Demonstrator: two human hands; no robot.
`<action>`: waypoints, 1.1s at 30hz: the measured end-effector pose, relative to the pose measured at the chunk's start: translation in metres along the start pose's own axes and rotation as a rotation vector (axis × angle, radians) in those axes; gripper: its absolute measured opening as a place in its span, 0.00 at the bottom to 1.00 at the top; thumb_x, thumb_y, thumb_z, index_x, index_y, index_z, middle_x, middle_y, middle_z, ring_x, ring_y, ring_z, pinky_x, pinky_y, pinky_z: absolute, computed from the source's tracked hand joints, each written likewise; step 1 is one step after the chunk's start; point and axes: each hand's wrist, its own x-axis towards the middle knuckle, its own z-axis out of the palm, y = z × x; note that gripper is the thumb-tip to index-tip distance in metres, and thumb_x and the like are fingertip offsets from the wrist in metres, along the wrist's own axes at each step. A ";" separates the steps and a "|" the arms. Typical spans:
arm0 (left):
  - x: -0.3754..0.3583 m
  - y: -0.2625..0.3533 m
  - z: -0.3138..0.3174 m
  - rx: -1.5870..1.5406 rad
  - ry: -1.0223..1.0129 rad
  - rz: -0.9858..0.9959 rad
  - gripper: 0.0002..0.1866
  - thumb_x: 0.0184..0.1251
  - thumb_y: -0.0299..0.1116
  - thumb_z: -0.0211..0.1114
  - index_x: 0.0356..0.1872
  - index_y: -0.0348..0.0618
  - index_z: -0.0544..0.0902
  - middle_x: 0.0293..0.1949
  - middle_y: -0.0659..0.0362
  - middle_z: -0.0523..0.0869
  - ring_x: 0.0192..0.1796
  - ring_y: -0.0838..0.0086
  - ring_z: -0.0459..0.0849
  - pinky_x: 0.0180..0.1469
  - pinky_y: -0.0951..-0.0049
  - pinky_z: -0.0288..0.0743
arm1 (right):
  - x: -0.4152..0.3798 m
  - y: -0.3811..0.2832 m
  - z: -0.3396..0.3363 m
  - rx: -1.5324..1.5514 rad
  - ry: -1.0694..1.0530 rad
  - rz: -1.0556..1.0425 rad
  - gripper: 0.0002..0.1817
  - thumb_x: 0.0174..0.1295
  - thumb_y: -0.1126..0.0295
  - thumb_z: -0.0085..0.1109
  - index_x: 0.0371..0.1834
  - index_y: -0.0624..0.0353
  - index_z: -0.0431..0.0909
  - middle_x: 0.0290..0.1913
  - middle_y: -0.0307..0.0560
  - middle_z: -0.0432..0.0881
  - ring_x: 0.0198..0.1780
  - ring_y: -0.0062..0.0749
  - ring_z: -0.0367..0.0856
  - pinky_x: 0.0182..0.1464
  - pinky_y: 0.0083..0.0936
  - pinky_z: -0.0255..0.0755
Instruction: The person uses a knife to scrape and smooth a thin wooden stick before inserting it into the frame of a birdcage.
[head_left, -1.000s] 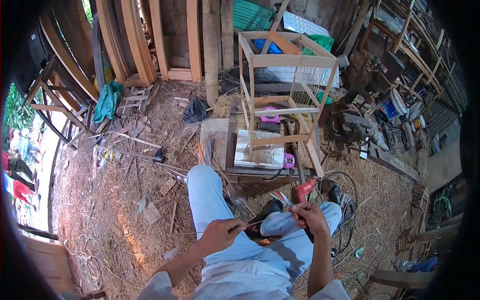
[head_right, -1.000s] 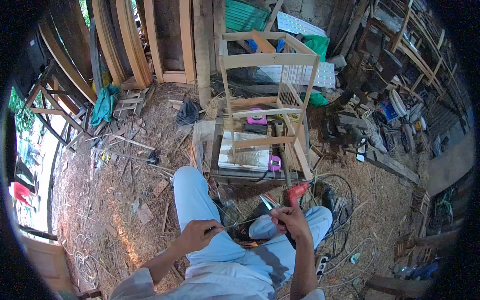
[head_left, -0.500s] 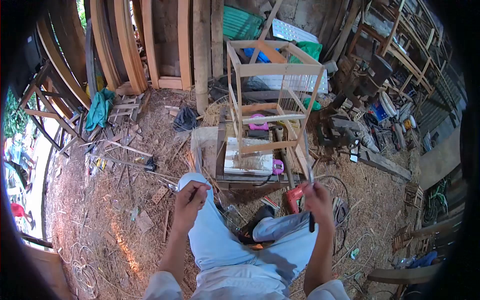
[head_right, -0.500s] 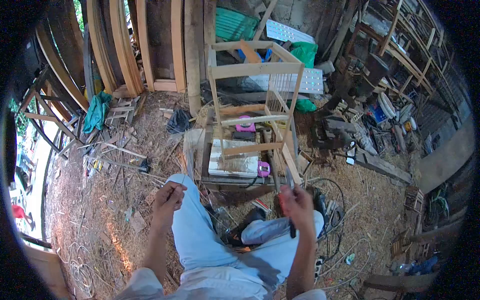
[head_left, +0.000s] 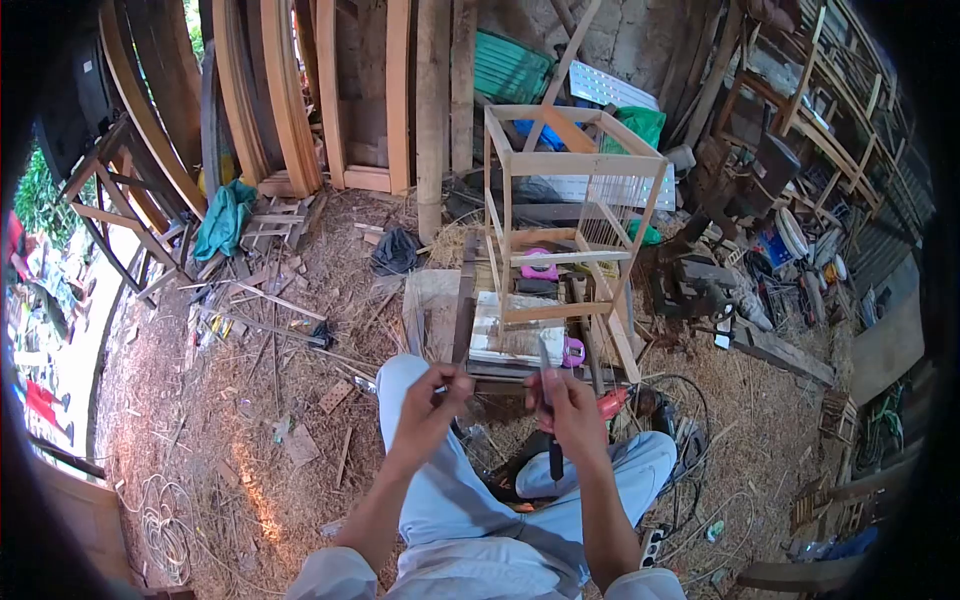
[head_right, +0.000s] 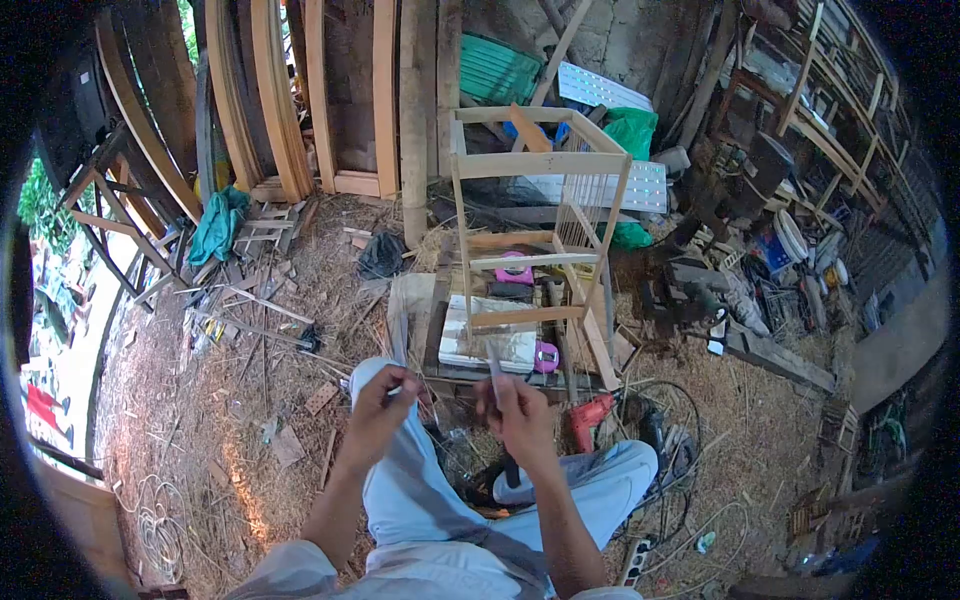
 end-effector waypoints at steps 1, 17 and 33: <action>-0.002 0.007 0.005 0.047 -0.048 -0.080 0.14 0.66 0.40 0.62 0.43 0.39 0.79 0.29 0.67 0.78 0.30 0.87 0.72 0.32 0.84 0.65 | 0.002 -0.002 0.006 -0.028 -0.021 -0.007 0.20 0.72 0.58 0.41 0.37 0.64 0.77 0.20 0.36 0.73 0.20 0.14 0.65 0.21 0.14 0.57; 0.007 0.034 -0.001 -0.249 0.084 0.073 0.07 0.62 0.32 0.65 0.29 0.41 0.76 0.22 0.70 0.72 0.23 0.89 0.64 0.25 0.86 0.54 | 0.003 -0.046 0.009 0.777 -0.396 -0.133 0.22 0.45 0.56 0.74 0.31 0.53 0.69 0.29 0.32 0.69 0.29 0.18 0.66 0.23 0.13 0.60; -0.008 0.036 0.020 -0.314 -0.078 -0.026 0.08 0.60 0.29 0.67 0.32 0.36 0.77 0.27 0.64 0.76 0.26 0.86 0.72 0.28 0.85 0.66 | -0.005 -0.025 0.011 1.161 -0.881 -0.293 0.11 0.46 0.72 0.72 0.19 0.61 0.76 0.20 0.43 0.78 0.26 0.24 0.70 0.20 0.15 0.70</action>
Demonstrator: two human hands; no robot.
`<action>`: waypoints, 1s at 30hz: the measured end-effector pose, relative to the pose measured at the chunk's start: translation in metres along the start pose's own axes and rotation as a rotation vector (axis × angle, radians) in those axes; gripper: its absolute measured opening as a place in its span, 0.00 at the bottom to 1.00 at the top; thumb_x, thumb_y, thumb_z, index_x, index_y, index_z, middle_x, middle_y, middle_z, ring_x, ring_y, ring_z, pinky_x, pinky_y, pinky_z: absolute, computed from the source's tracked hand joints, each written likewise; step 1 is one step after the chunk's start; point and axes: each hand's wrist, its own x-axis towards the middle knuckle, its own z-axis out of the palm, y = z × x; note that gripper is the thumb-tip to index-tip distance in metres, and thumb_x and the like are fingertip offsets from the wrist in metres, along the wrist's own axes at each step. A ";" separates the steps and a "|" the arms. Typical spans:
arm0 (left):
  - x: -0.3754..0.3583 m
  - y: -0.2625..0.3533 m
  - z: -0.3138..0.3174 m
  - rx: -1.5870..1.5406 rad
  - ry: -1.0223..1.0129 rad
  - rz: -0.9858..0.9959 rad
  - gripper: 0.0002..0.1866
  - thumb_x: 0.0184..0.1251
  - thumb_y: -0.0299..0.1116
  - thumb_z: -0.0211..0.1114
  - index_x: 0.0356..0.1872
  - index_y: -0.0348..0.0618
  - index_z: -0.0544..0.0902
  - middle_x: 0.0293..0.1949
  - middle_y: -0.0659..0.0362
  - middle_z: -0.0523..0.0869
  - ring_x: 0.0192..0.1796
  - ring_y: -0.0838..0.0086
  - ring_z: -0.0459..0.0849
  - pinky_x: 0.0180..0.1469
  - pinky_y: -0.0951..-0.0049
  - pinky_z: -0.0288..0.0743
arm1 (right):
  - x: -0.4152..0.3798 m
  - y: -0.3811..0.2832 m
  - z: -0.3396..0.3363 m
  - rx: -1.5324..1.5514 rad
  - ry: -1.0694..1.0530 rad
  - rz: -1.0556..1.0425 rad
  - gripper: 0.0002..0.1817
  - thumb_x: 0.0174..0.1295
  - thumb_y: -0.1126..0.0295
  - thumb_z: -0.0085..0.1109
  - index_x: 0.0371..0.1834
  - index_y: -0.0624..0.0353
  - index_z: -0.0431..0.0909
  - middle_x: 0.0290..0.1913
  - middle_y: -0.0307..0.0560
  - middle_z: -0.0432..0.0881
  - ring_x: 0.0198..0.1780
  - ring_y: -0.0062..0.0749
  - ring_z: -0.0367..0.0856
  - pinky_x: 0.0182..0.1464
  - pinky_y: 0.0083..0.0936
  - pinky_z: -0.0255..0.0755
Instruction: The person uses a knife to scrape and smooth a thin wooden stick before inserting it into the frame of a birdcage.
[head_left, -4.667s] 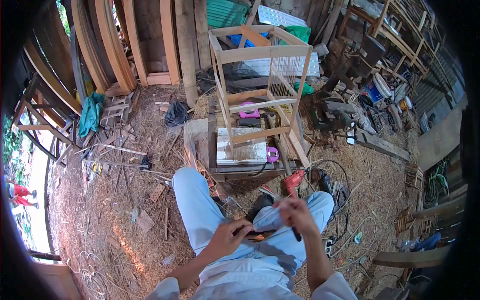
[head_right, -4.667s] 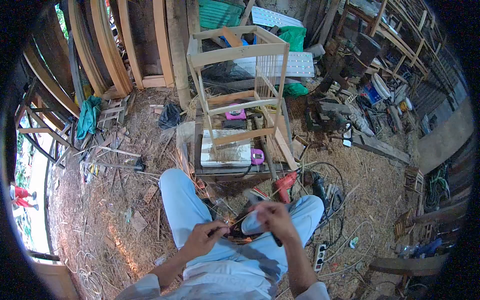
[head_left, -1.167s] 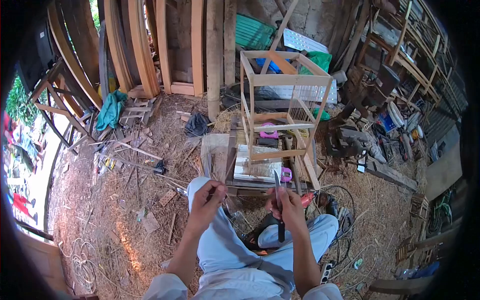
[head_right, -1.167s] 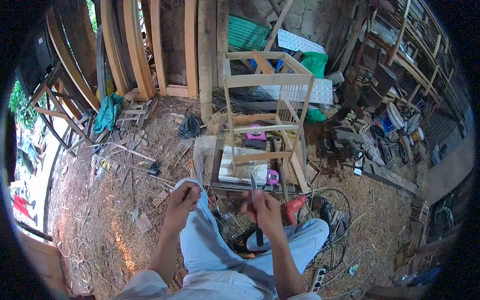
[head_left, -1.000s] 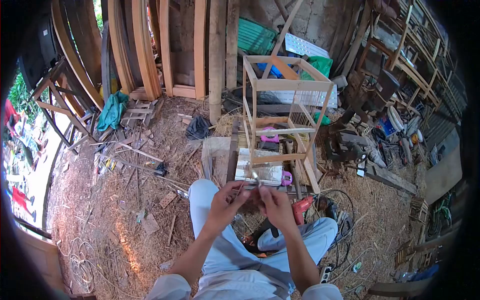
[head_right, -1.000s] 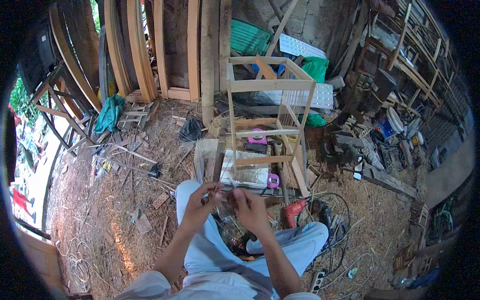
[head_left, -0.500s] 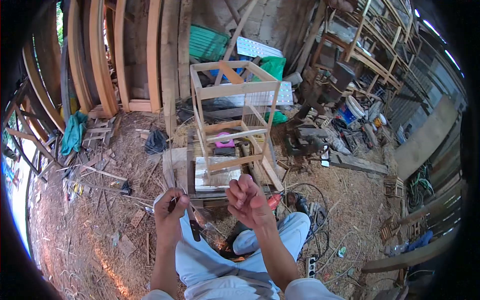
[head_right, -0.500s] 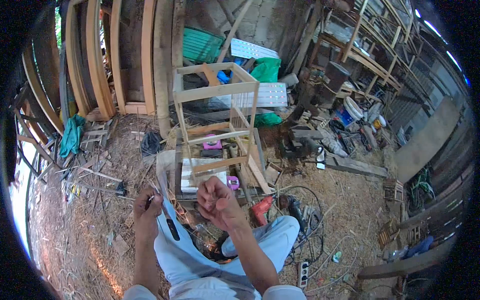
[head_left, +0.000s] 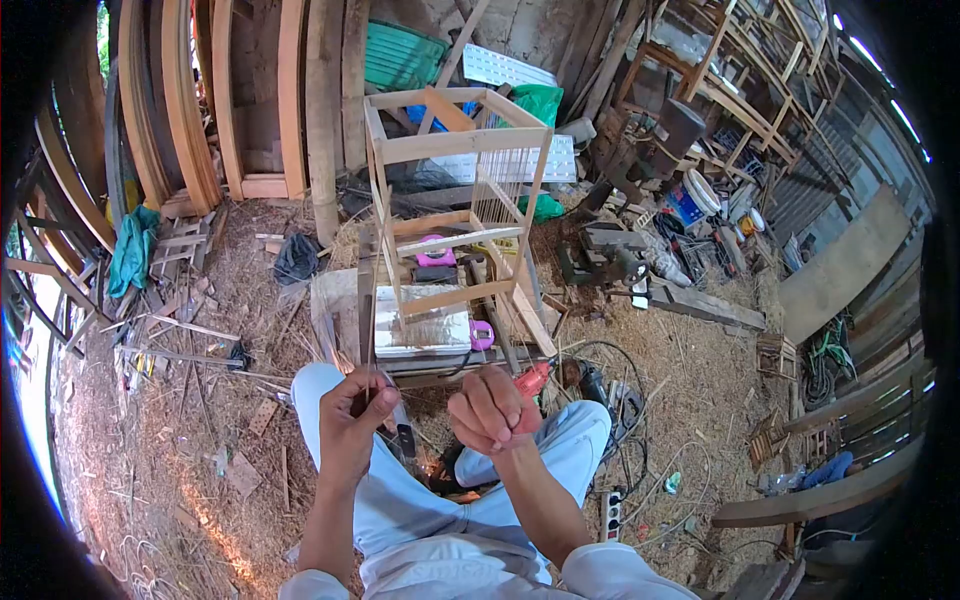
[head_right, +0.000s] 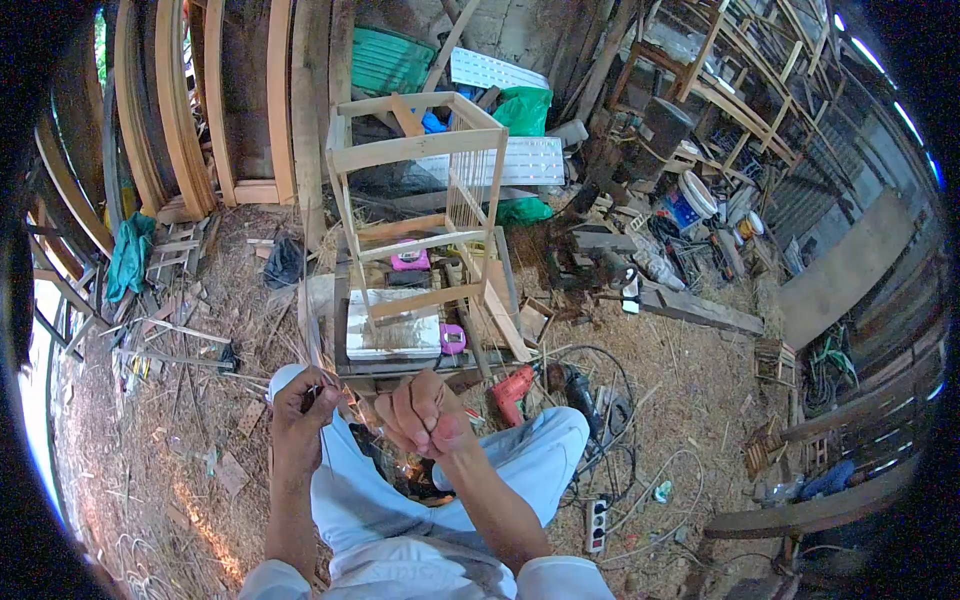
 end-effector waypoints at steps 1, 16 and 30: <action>0.000 0.000 0.001 -0.016 -0.002 -0.007 0.08 0.60 0.29 0.67 0.32 0.36 0.77 0.28 0.64 0.77 0.27 0.86 0.73 0.28 0.84 0.67 | 0.000 0.000 -0.001 0.002 0.005 0.002 0.11 0.46 0.72 0.72 0.19 0.61 0.76 0.20 0.43 0.78 0.26 0.24 0.70 0.20 0.15 0.70; -0.002 -0.006 0.005 0.005 -0.031 -0.058 0.06 0.58 0.26 0.68 0.32 0.37 0.78 0.31 0.63 0.79 0.33 0.85 0.74 0.36 0.84 0.67 | 0.004 0.002 -0.009 0.041 -0.199 0.010 0.11 0.48 0.67 0.74 0.26 0.59 0.80 0.25 0.43 0.82 0.28 0.22 0.71 0.23 0.15 0.70; 0.012 -0.003 0.030 0.079 -0.012 0.023 0.05 0.62 0.28 0.65 0.34 0.37 0.79 0.22 0.69 0.75 0.24 0.88 0.69 0.25 0.84 0.64 | -0.030 -0.008 -0.018 -0.434 0.478 -0.073 0.14 0.63 0.59 0.56 0.26 0.54 0.67 0.20 0.34 0.62 0.25 0.20 0.60 0.30 0.19 0.57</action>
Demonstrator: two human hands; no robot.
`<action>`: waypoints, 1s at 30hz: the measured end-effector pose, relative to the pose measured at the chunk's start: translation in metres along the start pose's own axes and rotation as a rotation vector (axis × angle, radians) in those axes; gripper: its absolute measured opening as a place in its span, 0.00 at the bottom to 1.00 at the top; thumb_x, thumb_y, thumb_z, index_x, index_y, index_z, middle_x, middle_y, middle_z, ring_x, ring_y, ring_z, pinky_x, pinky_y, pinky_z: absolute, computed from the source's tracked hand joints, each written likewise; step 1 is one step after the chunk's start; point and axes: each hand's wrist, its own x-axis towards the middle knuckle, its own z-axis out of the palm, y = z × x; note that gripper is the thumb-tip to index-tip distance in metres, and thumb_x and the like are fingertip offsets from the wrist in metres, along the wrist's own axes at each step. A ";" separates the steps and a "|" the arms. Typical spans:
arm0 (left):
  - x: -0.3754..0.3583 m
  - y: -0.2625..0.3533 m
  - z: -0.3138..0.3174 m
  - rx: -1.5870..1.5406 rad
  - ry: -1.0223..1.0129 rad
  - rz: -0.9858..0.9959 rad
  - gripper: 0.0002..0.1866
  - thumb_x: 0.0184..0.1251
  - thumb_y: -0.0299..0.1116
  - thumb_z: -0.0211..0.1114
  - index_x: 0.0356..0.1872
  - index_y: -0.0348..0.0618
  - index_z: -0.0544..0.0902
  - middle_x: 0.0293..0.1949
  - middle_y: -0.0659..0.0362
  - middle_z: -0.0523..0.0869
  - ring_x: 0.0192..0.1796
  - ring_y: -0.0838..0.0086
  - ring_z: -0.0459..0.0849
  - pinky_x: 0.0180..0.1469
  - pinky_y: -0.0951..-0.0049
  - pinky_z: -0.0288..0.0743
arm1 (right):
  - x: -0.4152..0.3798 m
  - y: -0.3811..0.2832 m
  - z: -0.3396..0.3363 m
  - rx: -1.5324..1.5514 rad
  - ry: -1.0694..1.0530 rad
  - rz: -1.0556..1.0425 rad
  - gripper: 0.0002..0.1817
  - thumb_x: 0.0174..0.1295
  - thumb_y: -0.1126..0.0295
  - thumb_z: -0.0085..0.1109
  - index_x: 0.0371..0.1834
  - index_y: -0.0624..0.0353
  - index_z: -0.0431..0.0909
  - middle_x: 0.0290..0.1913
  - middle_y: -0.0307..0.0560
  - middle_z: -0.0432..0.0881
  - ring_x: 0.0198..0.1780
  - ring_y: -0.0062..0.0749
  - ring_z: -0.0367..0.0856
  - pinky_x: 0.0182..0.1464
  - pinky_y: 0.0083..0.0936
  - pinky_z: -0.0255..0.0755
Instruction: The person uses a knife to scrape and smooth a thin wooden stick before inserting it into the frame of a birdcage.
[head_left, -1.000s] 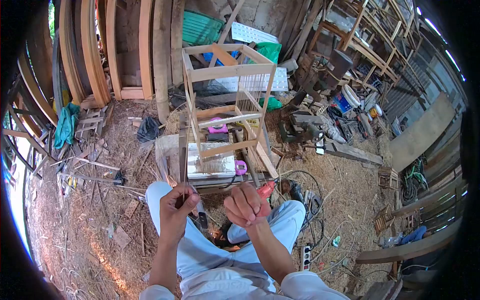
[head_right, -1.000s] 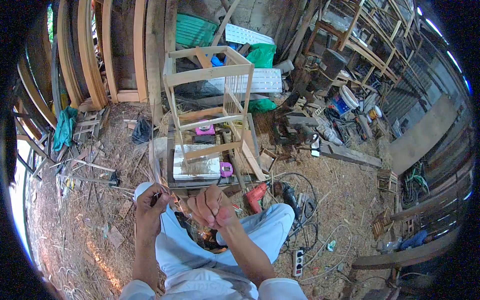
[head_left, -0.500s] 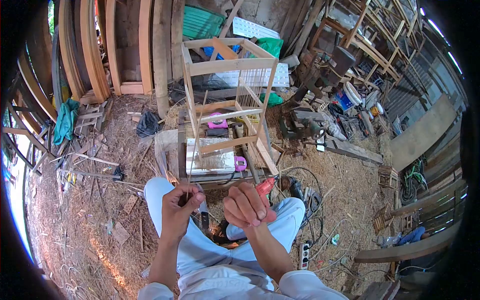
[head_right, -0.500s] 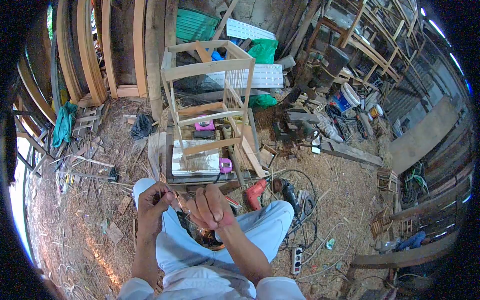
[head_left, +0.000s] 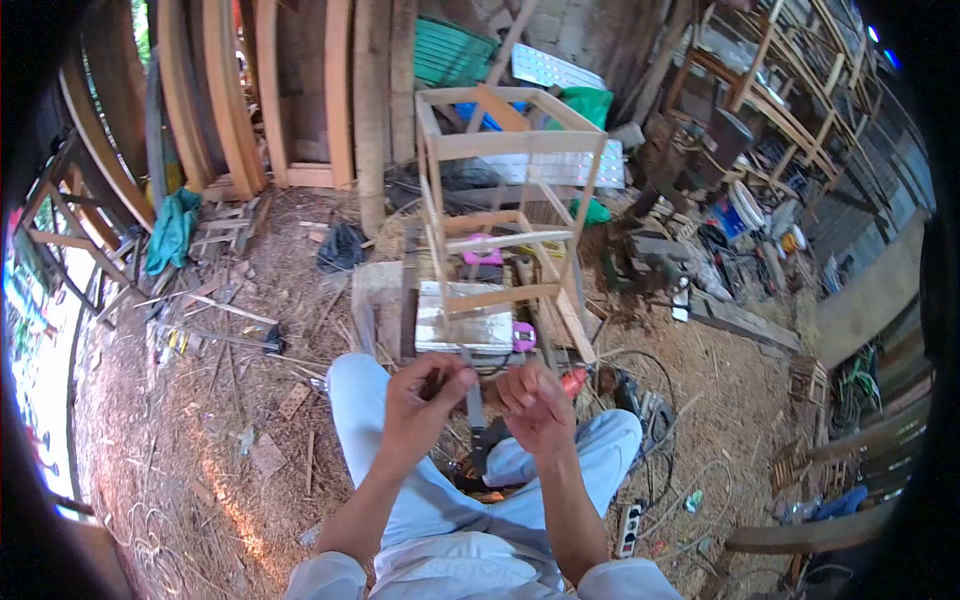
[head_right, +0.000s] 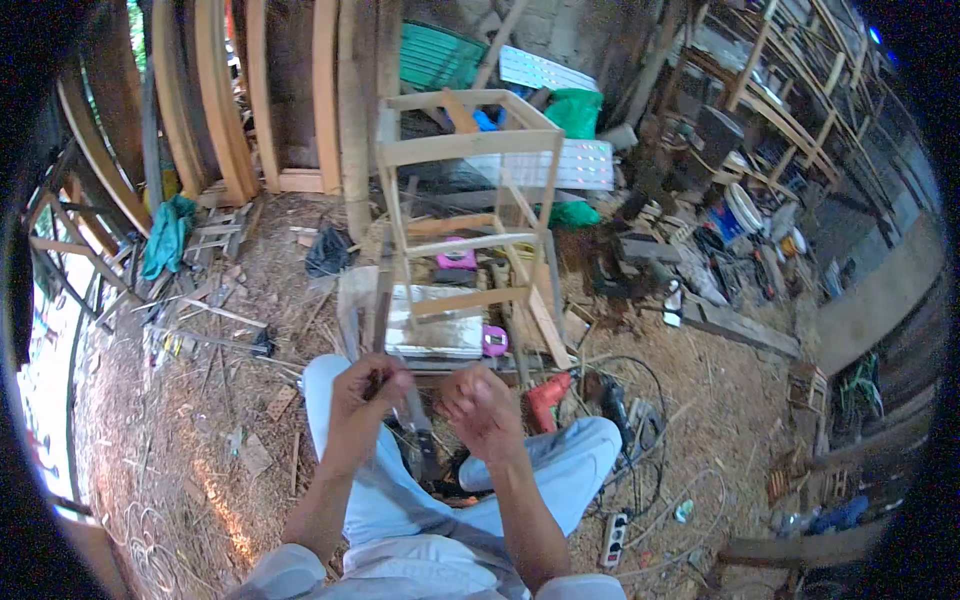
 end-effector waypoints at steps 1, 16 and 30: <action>0.002 -0.001 0.002 -0.052 -0.014 -0.013 0.06 0.62 0.29 0.65 0.34 0.38 0.79 0.21 0.69 0.74 0.23 0.88 0.69 0.25 0.84 0.64 | -0.004 0.004 -0.008 -0.076 0.100 -0.026 0.14 0.62 0.60 0.57 0.27 0.56 0.68 0.21 0.35 0.59 0.25 0.22 0.57 0.31 0.21 0.56; 0.007 -0.001 0.005 0.265 -0.047 0.063 0.13 0.73 0.35 0.52 0.46 0.36 0.78 0.36 0.60 0.81 0.37 0.82 0.78 0.39 0.79 0.72 | -0.004 -0.021 0.003 -1.031 0.238 -0.097 0.19 0.73 0.61 0.41 0.58 0.59 0.72 0.25 0.30 0.68 0.24 0.13 0.62 0.27 0.12 0.56; -0.007 -0.002 0.012 0.615 0.073 0.410 0.06 0.62 0.20 0.58 0.39 0.37 0.80 0.32 0.54 0.85 0.31 0.72 0.82 0.34 0.75 0.75 | 0.017 -0.037 0.027 -1.673 0.372 -0.491 0.06 0.60 0.81 0.52 0.37 0.61 0.76 0.25 0.45 0.78 0.22 0.26 0.76 0.25 0.22 0.67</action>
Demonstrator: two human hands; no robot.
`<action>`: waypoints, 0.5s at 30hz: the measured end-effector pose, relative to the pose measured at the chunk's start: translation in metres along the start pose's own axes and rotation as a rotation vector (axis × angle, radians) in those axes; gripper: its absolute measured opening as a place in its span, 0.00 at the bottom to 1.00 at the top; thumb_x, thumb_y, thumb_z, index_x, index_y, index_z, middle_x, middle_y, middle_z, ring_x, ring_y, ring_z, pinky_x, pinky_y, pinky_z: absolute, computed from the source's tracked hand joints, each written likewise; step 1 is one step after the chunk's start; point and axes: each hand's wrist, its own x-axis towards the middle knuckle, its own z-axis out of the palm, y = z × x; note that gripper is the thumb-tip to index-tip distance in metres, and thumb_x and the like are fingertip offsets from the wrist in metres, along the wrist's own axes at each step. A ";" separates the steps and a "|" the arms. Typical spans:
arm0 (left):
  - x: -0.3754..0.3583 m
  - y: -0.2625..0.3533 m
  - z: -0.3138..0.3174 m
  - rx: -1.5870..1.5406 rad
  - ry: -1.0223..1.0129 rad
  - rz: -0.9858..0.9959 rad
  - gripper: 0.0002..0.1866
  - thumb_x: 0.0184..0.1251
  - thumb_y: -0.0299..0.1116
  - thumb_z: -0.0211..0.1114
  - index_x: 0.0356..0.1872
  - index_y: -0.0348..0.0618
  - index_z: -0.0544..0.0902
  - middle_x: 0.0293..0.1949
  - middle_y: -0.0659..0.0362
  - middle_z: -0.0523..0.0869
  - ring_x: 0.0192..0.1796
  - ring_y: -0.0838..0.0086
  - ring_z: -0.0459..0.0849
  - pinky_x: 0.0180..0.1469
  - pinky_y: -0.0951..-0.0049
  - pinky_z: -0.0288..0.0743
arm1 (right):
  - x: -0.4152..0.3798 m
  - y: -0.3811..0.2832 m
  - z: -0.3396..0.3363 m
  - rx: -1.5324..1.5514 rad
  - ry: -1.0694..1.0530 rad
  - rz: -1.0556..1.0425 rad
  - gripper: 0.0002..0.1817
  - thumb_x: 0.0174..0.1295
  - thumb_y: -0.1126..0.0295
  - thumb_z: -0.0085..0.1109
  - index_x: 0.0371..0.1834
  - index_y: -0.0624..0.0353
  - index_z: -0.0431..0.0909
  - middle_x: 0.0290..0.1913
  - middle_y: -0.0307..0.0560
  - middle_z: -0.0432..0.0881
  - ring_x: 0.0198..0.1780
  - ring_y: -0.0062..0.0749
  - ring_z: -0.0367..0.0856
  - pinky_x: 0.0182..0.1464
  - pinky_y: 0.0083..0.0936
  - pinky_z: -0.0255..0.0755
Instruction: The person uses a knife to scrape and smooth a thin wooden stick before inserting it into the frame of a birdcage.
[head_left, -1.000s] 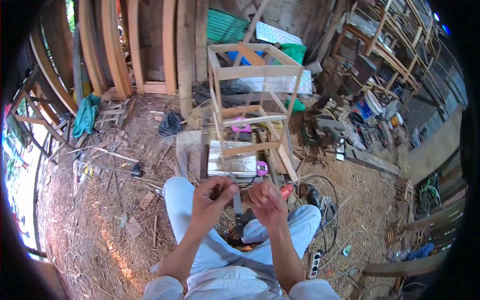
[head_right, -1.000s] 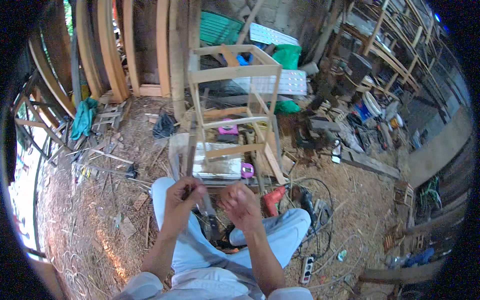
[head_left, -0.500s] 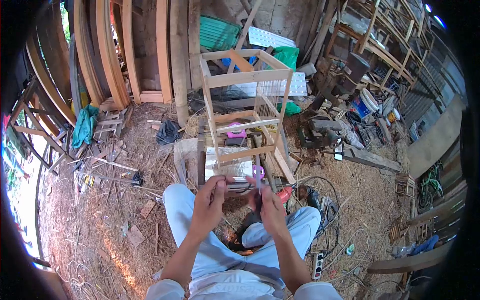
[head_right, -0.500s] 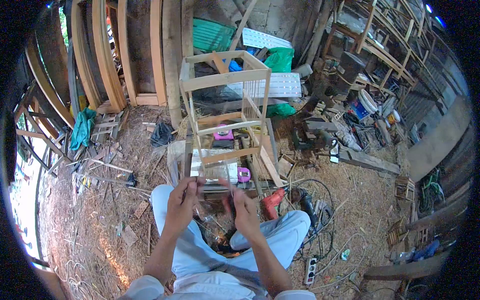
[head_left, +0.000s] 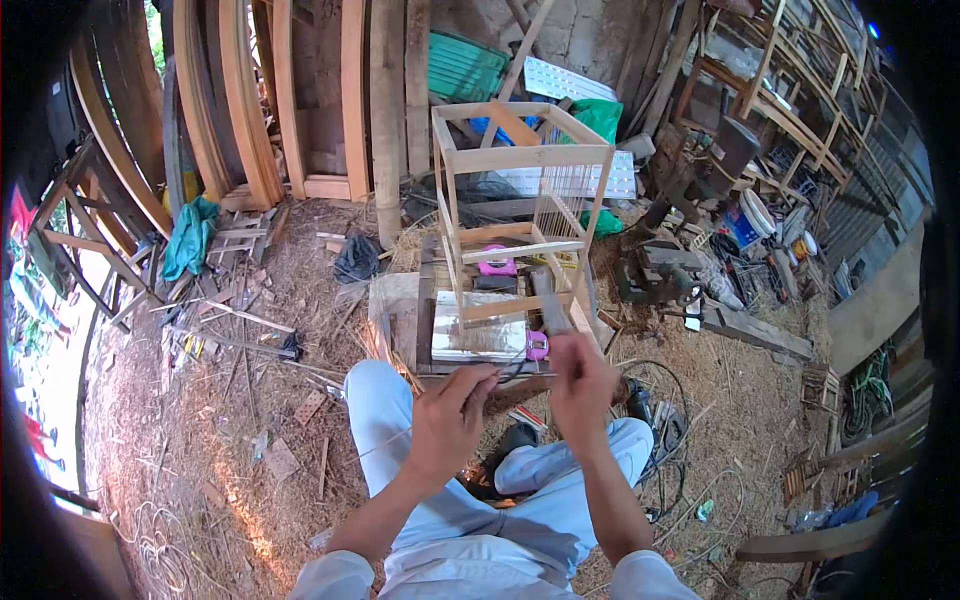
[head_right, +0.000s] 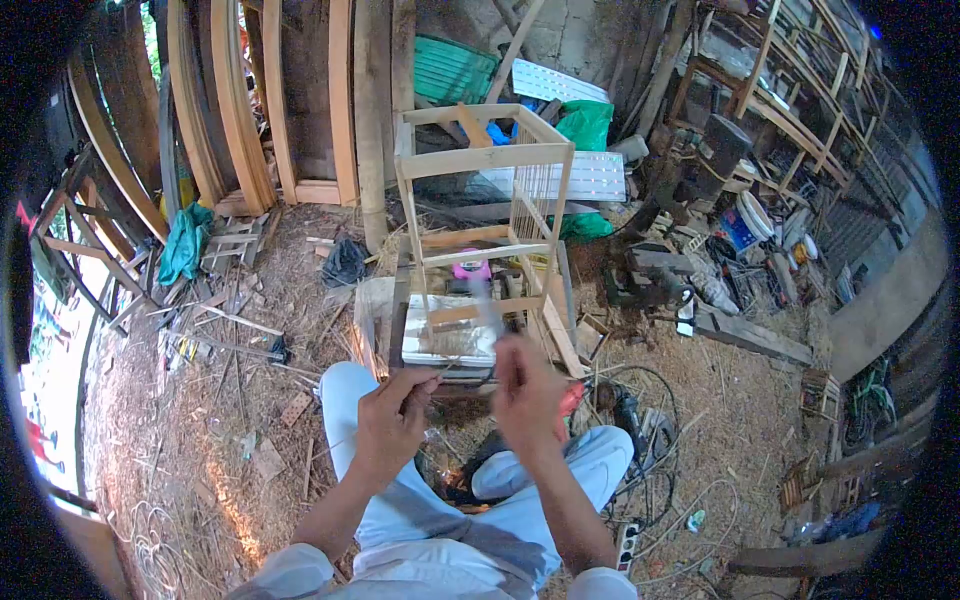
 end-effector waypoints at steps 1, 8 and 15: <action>0.000 0.001 0.001 0.027 0.001 0.044 0.07 0.62 0.19 0.58 0.39 0.38 0.80 0.32 0.54 0.85 0.32 0.71 0.83 0.35 0.74 0.75 | -0.006 -0.001 0.003 -0.001 -0.003 -0.002 0.06 0.60 0.81 0.52 0.37 0.61 0.76 0.25 0.45 0.78 0.22 0.26 0.76 0.25 0.22 0.67; 0.004 -0.006 0.001 0.051 0.038 0.074 0.07 0.59 0.21 0.62 0.38 0.38 0.78 0.30 0.52 0.84 0.32 0.59 0.84 0.32 0.68 0.77 | -0.022 0.000 0.023 -0.002 -0.007 -0.289 0.04 0.64 0.75 0.52 0.34 0.64 0.74 0.19 0.43 0.73 0.20 0.19 0.68 0.23 0.18 0.61; 0.002 -0.009 -0.003 0.118 0.085 0.038 0.06 0.58 0.20 0.62 0.37 0.39 0.78 0.30 0.53 0.84 0.33 0.58 0.84 0.32 0.67 0.77 | -0.016 0.002 0.019 0.057 -0.055 0.019 0.02 0.62 0.76 0.53 0.36 0.61 0.75 0.26 0.54 0.79 0.27 0.47 0.81 0.27 0.32 0.69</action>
